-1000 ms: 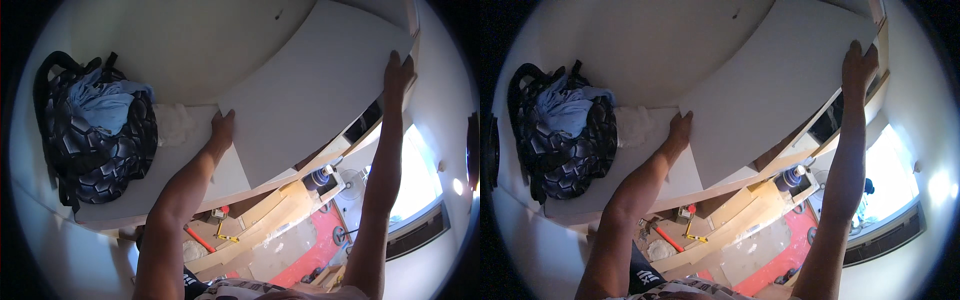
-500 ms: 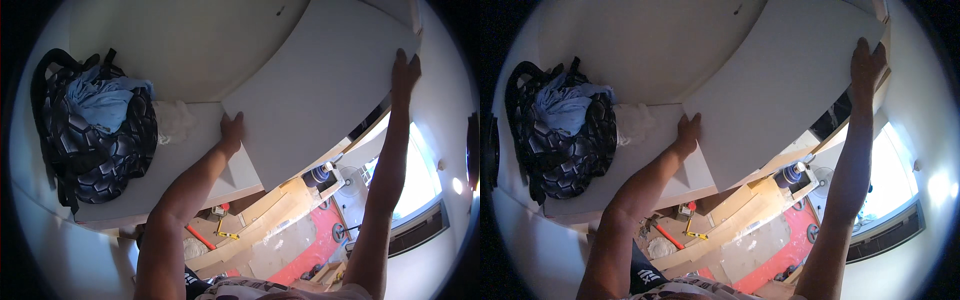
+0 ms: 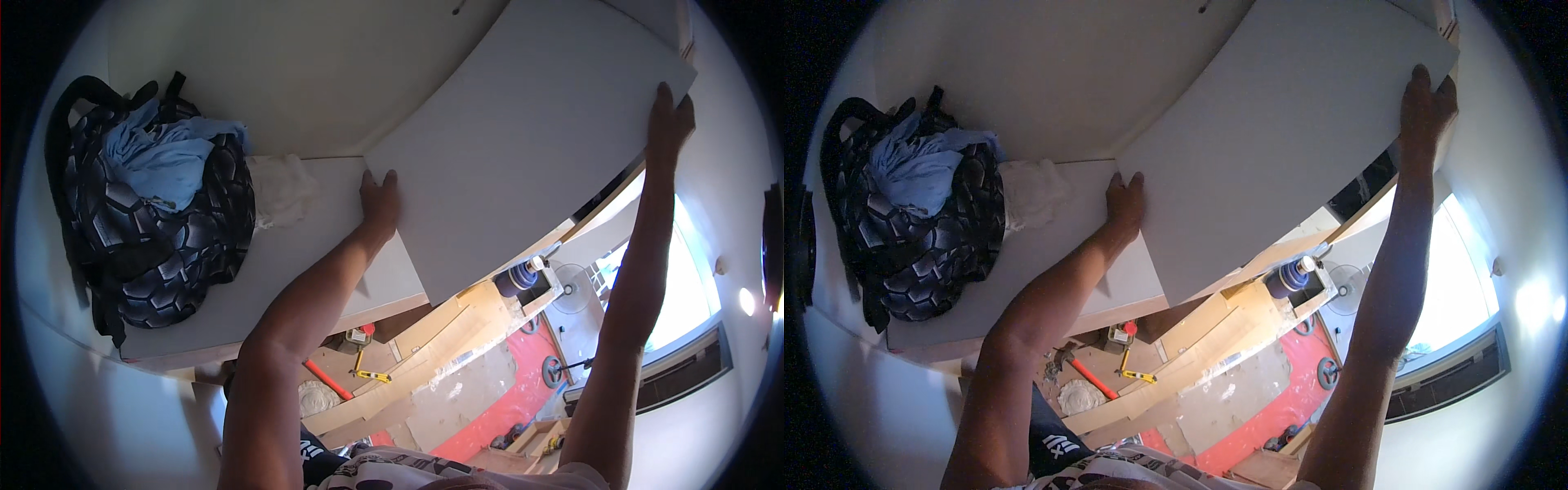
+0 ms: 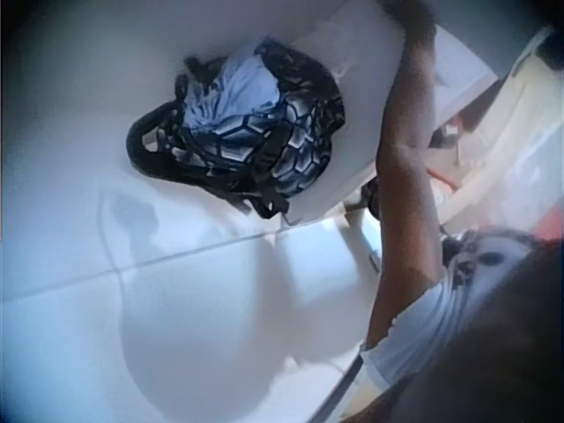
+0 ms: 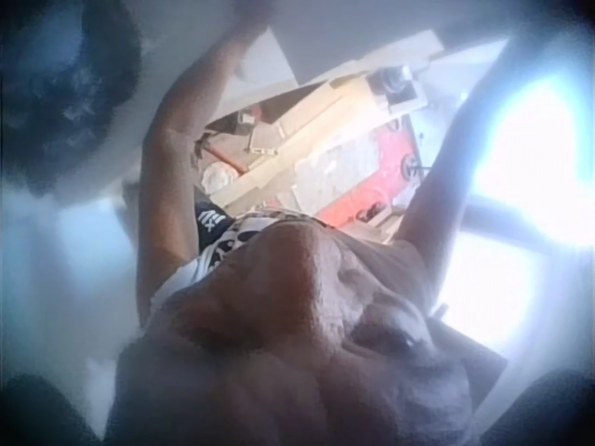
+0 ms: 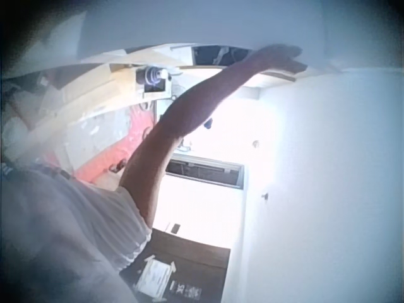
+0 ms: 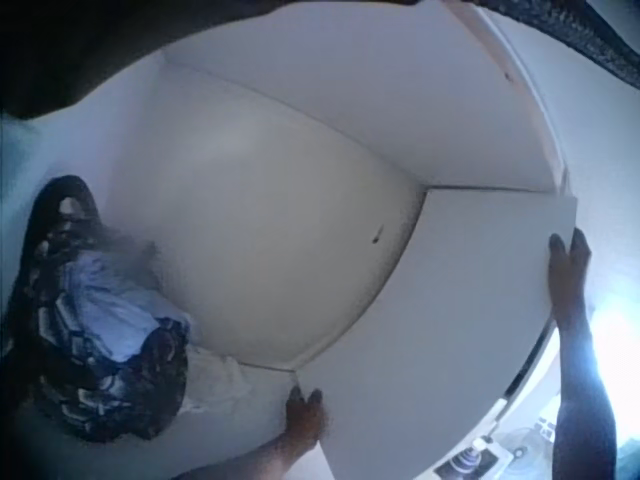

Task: The person assembles a white cabinet by placing panels into a frame and securing them with a hammer and wooden block. They handle multiple white panels and a wooden block, using a hammer to tap the pieces into place.

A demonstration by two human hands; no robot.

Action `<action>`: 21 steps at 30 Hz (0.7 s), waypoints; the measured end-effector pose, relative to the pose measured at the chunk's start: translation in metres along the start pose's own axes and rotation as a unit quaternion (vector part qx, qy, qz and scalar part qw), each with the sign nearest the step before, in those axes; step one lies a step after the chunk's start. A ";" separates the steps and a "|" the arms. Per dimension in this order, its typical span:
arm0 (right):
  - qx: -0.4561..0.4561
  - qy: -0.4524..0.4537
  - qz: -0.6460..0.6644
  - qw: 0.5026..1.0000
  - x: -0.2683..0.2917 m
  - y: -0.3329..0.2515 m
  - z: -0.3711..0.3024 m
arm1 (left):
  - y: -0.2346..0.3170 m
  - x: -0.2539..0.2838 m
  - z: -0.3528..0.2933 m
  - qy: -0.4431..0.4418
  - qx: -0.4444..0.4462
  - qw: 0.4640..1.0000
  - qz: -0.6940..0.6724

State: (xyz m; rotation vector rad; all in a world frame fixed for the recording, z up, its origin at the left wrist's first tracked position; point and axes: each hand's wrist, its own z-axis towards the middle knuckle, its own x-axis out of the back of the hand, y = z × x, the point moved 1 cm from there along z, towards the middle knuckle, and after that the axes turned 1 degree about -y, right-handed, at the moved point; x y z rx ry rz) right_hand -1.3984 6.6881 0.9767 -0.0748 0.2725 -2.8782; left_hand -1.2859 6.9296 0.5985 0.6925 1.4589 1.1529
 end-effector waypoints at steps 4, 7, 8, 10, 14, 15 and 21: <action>-0.008 -0.001 0.001 1.000 -0.003 -0.007 -0.001 | 0.010 0.002 -0.008 0.043 -0.064 0.990 0.116; -0.015 0.004 0.010 1.000 -0.003 -0.001 -0.002 | 0.026 0.001 -0.018 0.060 -0.122 0.945 0.296; -0.019 0.007 0.010 1.000 0.000 0.002 -0.001 | 0.033 0.000 -0.023 0.048 -0.140 0.925 0.351; 0.014 0.013 -0.044 0.999 0.006 0.006 0.006 | 0.051 -0.001 -0.037 0.065 -0.274 0.859 0.427; 0.056 0.011 0.006 0.998 -0.007 -0.008 -0.005 | 0.067 -0.010 -0.057 -0.114 -0.392 0.860 0.305; 0.040 0.012 0.017 0.999 -0.003 -0.009 -0.004 | 0.060 -0.020 -0.070 -0.220 -0.438 0.835 0.251; 0.004 0.018 0.019 1.000 0.004 -0.026 -0.009 | 0.077 -0.035 -0.144 -0.333 -0.457 0.738 0.368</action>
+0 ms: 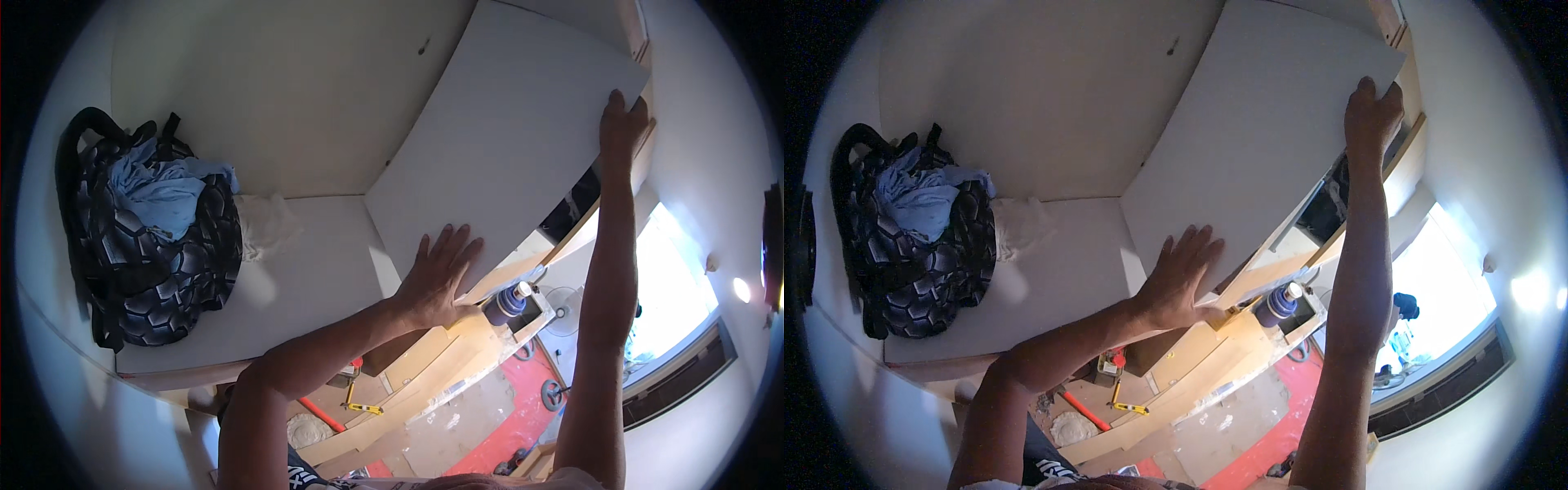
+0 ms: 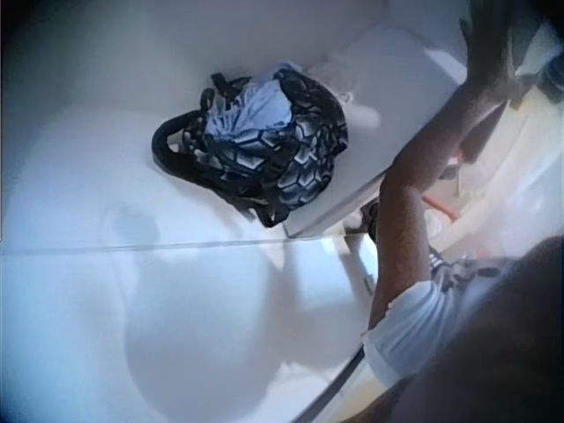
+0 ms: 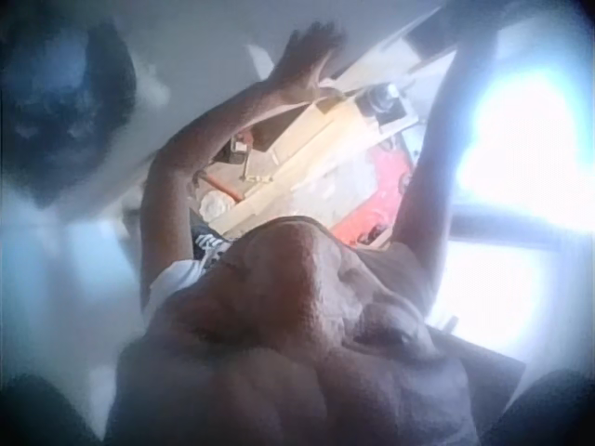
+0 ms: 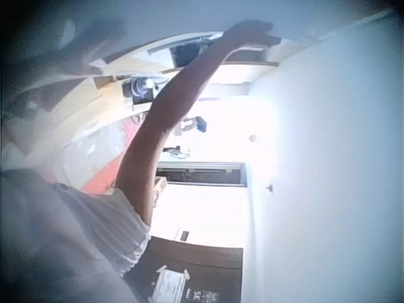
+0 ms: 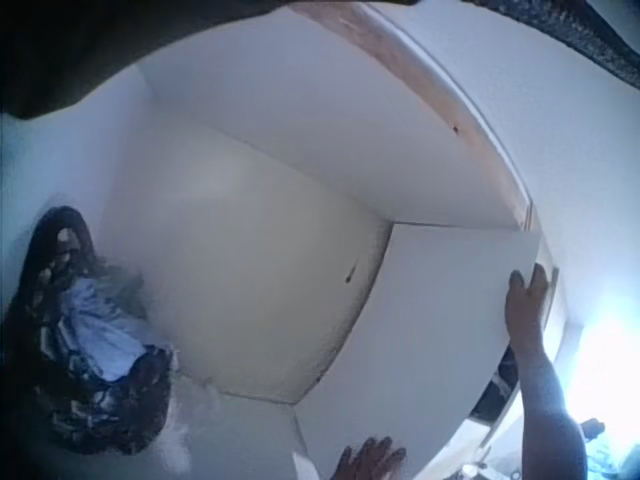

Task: The person assembles a white cabinet by placing panels into a frame and securing them with a hammer and wooden block. They handle multiple white panels and a wooden block, using a hammer to tap the pieces into place.

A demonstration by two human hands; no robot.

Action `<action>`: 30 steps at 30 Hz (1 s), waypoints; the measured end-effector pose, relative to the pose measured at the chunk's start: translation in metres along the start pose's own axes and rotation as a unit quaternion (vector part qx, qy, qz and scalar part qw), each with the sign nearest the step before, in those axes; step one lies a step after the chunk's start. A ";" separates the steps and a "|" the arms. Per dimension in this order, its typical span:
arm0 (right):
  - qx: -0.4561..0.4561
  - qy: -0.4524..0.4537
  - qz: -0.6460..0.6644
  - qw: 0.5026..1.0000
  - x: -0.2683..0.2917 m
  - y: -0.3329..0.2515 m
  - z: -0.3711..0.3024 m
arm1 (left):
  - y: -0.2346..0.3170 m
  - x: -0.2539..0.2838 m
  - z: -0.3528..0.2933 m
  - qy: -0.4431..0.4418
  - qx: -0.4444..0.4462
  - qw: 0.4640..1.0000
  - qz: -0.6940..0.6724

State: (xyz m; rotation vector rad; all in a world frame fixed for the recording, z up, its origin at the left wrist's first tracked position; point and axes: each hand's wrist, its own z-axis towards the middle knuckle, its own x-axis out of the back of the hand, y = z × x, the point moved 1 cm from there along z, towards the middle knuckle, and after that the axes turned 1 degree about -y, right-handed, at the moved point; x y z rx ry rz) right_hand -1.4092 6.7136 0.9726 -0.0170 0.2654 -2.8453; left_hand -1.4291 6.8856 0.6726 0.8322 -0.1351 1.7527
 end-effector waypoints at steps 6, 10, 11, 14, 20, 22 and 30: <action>0.001 0.005 0.005 1.000 -0.005 0.001 0.001 | -0.012 -0.018 -0.001 0.046 0.002 0.999 -0.009; 0.018 -0.003 -0.029 0.999 -0.007 0.003 0.000 | -0.013 -0.018 -0.002 0.043 -0.002 0.999 0.004; 0.019 -0.003 -0.016 1.000 -0.006 0.002 -0.002 | -0.013 -0.020 -0.003 0.042 0.000 0.999 0.008; 0.028 -0.005 0.004 1.000 -0.003 0.002 -0.004 | -0.011 -0.017 -0.005 0.045 -0.007 0.999 0.004; 0.036 0.024 -0.007 0.999 0.005 -0.003 -0.009 | -0.002 -0.022 -0.011 0.050 -0.015 0.998 0.030; 0.027 0.044 0.017 0.999 0.007 0.001 -0.012 | -0.003 -0.022 -0.014 0.040 -0.081 0.990 0.109; -0.021 0.007 0.038 0.999 0.010 0.012 -0.006 | -0.072 0.030 0.008 0.314 0.015 0.948 0.050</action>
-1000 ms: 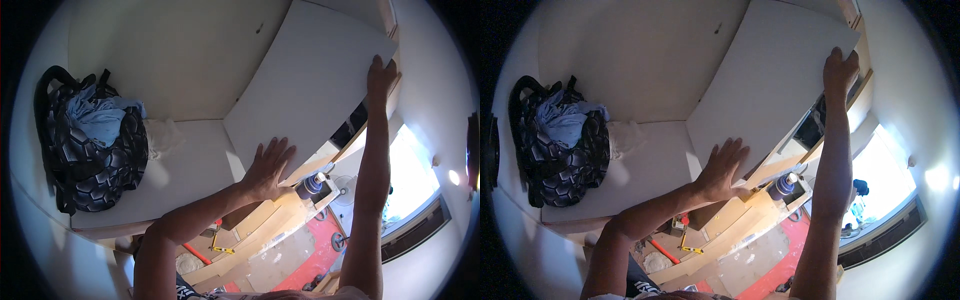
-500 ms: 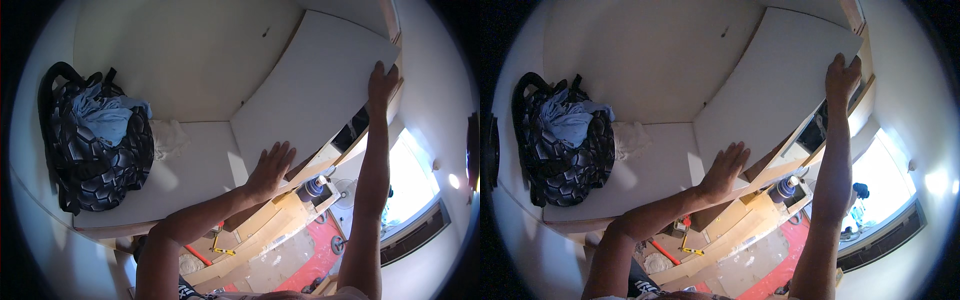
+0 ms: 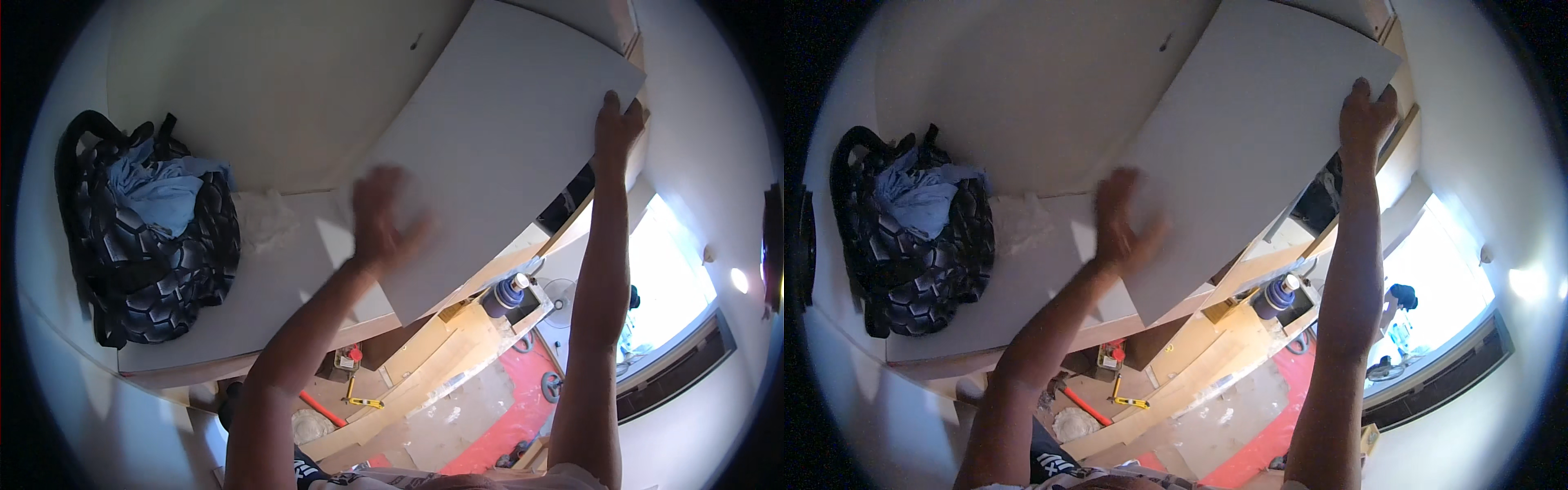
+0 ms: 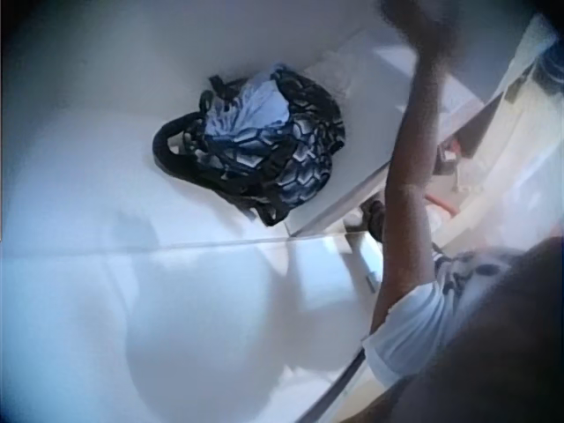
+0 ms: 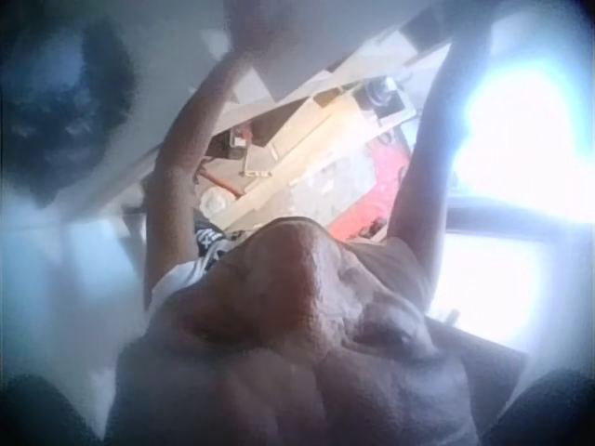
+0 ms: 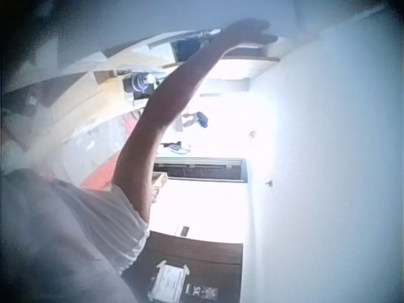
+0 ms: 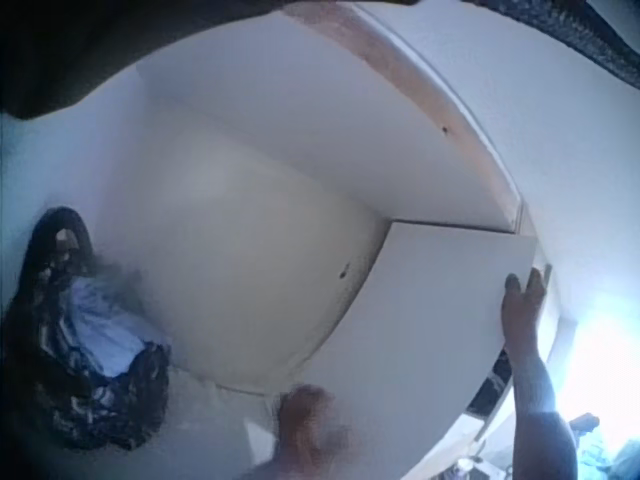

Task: The person assembles a white cabinet by placing panels into a frame and securing them with a hammer and wooden block. They handle multiple white panels and a wooden block, using a hammer to tap the pieces into place.

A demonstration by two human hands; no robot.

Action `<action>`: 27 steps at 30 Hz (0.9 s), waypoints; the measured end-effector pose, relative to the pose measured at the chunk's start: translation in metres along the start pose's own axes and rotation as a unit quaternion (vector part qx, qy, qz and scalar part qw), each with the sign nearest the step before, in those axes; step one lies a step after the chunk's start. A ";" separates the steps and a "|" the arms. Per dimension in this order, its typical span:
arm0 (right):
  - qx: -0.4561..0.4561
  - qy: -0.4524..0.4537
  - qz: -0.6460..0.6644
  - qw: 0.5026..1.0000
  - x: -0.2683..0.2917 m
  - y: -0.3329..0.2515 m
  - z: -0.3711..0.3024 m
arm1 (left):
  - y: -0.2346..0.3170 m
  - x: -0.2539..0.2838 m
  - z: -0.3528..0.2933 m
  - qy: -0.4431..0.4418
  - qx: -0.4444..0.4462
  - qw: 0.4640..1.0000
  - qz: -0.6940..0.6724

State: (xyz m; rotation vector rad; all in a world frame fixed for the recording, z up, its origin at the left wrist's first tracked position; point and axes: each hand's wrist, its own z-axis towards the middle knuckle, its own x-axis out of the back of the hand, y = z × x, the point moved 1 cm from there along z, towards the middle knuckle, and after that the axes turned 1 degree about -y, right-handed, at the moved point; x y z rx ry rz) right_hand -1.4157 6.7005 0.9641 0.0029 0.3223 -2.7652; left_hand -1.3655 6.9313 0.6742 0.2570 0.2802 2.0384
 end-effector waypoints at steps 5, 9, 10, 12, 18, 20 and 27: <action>-0.003 0.002 0.023 1.000 -0.007 0.003 0.006 | -0.062 0.008 -0.003 -0.018 0.431 0.902 0.006; -0.003 -0.003 0.028 1.000 -0.016 0.008 0.007 | -0.068 0.004 -0.011 0.004 0.587 0.800 -0.123; -0.006 -0.004 0.030 1.000 -0.019 0.004 0.008 | -0.087 -0.001 -0.020 0.011 0.606 0.785 -0.127; 0.001 0.013 0.019 1.000 -0.018 0.013 0.012 | -0.091 -0.005 -0.028 -0.015 0.644 0.729 -0.231; 0.002 0.014 0.021 1.000 -0.024 0.010 0.010 | -0.098 -0.020 -0.034 0.045 0.638 0.619 -0.457; 0.005 0.002 0.009 1.000 -0.022 -0.003 0.006 | -0.096 -0.019 -0.033 0.050 0.633 0.623 -0.456; -0.015 -0.006 -0.008 1.000 -0.034 0.002 0.011 | -0.102 -0.021 -0.035 0.093 0.580 0.657 -0.473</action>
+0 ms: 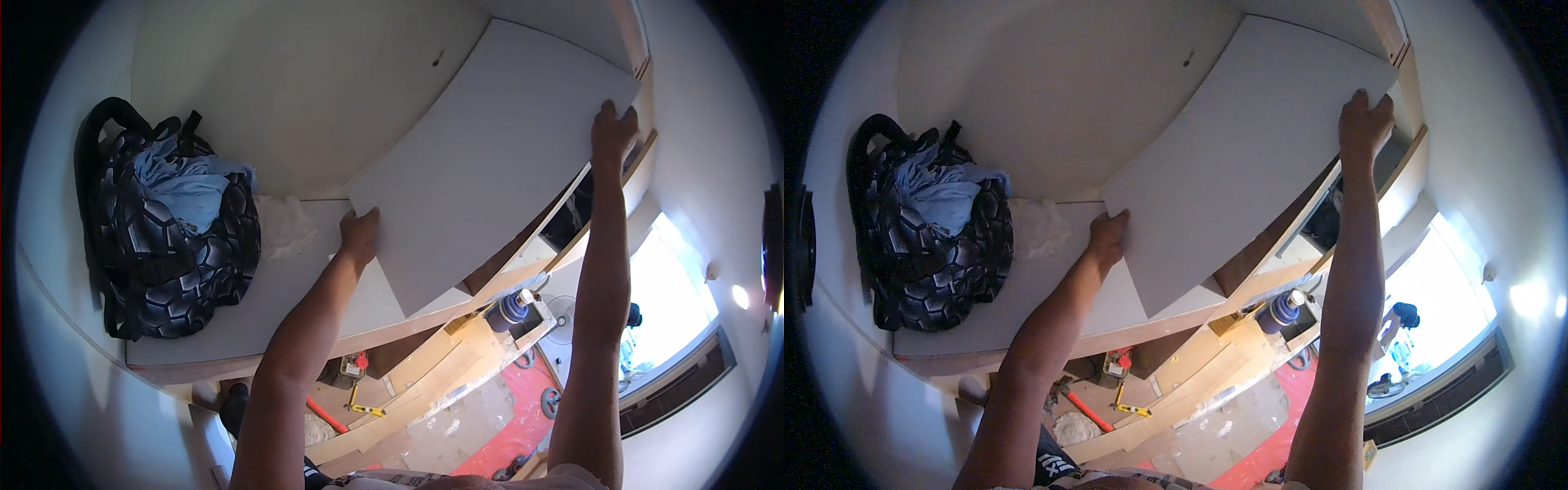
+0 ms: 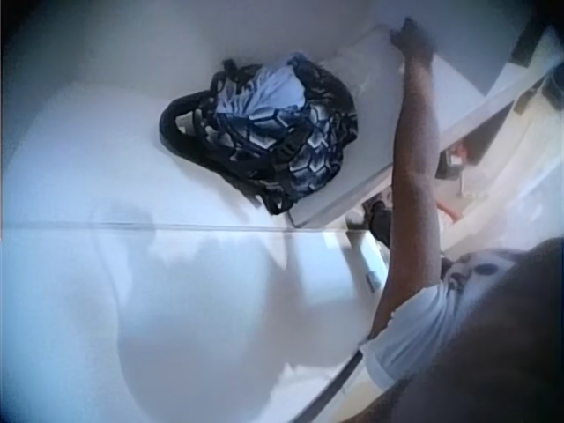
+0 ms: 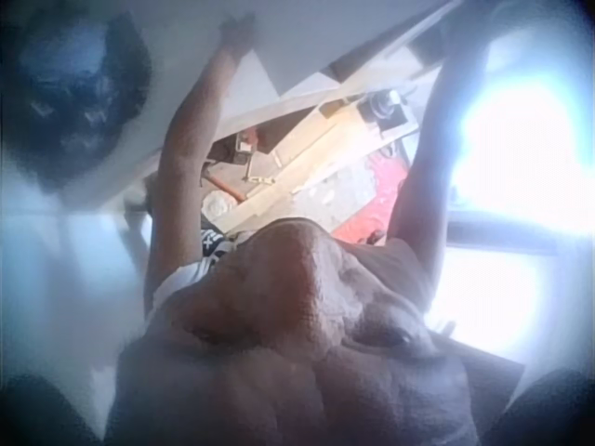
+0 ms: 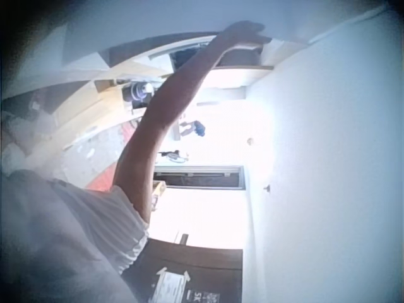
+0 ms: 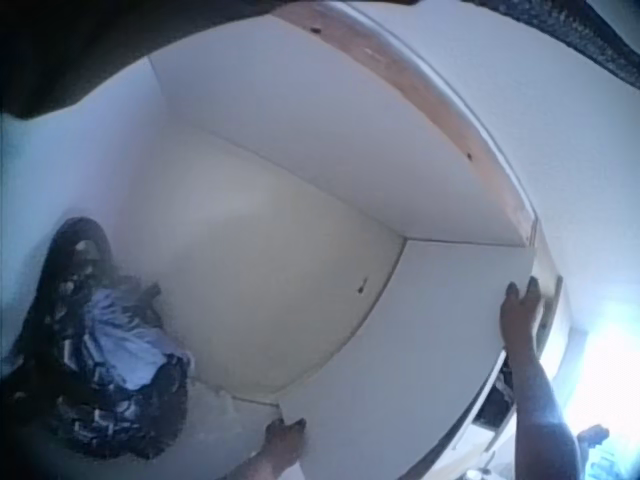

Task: The person assembles a white cabinet by placing panels into a frame and securing them with a hammer and wooden block. They handle multiple white panels and a wooden block, using a hammer to tap the pieces into place.

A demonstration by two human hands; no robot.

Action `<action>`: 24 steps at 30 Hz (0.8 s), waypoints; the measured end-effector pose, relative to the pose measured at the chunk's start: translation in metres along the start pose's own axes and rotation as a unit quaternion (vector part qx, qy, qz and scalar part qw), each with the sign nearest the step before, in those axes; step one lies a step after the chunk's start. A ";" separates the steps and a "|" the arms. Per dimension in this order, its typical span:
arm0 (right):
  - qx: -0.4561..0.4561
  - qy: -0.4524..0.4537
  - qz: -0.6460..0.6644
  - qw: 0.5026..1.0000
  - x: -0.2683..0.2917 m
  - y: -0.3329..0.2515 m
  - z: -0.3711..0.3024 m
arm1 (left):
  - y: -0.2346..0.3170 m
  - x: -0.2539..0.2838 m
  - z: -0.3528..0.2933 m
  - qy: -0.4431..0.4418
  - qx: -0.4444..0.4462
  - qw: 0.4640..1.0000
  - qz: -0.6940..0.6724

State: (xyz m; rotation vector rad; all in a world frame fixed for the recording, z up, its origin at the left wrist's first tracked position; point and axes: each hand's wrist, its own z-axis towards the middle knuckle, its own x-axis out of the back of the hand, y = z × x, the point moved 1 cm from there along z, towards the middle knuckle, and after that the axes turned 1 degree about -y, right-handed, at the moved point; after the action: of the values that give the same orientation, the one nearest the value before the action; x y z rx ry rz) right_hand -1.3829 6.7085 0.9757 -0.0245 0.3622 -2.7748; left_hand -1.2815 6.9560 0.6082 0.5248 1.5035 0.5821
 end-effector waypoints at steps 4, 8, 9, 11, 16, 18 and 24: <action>0.028 0.019 -0.025 0.999 0.000 -0.001 -0.003 | 0.005 -0.001 -0.002 -0.015 -0.017 1.000 -0.011; -0.004 0.016 -0.016 1.000 0.006 -0.012 -0.006 | 0.013 -0.008 -0.011 0.018 -0.030 0.999 0.008; -0.004 0.010 -0.018 1.000 0.004 -0.007 -0.004 | 0.014 -0.008 -0.011 0.014 -0.044 0.999 0.007; -0.004 -0.001 -0.023 1.000 -0.001 0.002 0.001 | 0.014 -0.008 -0.012 0.003 -0.070 0.998 0.003; 0.029 0.012 -0.031 0.999 0.001 0.002 0.001 | 0.004 -0.002 0.000 0.006 -0.106 0.994 -0.016; 0.040 0.023 -0.034 0.998 -0.002 0.000 -0.001 | 0.006 -0.003 -0.003 0.027 -0.125 0.992 -0.019; 0.073 0.019 -0.039 0.996 0.004 0.002 -0.009 | 0.015 -0.006 -0.015 0.012 -0.034 0.999 0.017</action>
State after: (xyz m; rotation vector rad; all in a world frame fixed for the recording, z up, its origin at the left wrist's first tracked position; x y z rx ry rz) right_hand -1.3864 6.7079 0.9660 0.0523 0.1708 -2.8741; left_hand -1.2971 6.9629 0.6229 0.4939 1.4943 0.6657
